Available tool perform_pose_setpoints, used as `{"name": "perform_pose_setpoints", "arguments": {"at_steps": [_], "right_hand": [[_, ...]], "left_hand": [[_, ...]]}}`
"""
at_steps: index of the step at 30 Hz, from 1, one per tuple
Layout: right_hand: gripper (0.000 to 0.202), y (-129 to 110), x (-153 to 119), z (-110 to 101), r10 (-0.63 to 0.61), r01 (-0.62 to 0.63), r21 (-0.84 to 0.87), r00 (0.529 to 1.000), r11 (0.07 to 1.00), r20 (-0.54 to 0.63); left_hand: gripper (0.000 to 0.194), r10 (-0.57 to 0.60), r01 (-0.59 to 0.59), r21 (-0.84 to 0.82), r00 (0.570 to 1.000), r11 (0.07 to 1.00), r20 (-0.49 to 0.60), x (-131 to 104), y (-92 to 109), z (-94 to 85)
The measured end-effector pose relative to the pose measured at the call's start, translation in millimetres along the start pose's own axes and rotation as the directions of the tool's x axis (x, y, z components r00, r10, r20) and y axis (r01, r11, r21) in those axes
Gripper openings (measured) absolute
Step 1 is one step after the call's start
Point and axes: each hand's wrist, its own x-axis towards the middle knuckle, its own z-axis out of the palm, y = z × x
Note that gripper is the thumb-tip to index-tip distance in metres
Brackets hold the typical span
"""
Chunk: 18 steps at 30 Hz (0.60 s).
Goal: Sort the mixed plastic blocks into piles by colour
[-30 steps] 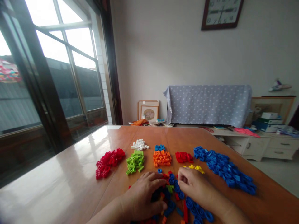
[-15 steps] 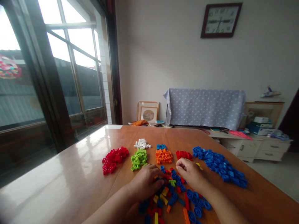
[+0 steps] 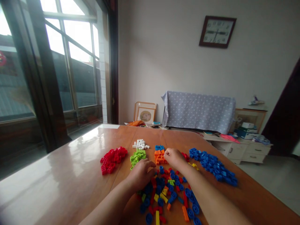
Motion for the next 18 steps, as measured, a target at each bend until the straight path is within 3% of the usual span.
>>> {"name": "perform_pose_setpoints", "arguments": {"at_steps": [9, 13, 18], "right_hand": [[0.018, 10.7, 24.6, 9.2, 0.04, -0.044, -0.069, 0.997, 0.997, -0.059], [0.02, 17.7, 14.4, 2.8, 0.052, -0.054, -0.059, 0.998, 0.997, -0.037], [0.016, 19.6, -13.9, -12.8, 0.03, -0.027, -0.03, 0.994, 0.999, 0.102]], "left_hand": [[0.021, -0.036, 0.035, 0.051, 0.999, 0.998, 0.021, 0.5, -2.8, 1.2], [0.022, -0.046, 0.041, 0.077, 0.997, 0.996, 0.056, 1.0, -0.9, 0.8], [0.024, -0.025, 0.017, 0.077, 0.994, 0.997, 0.108, 2.1, -2.0, 5.9]]}}
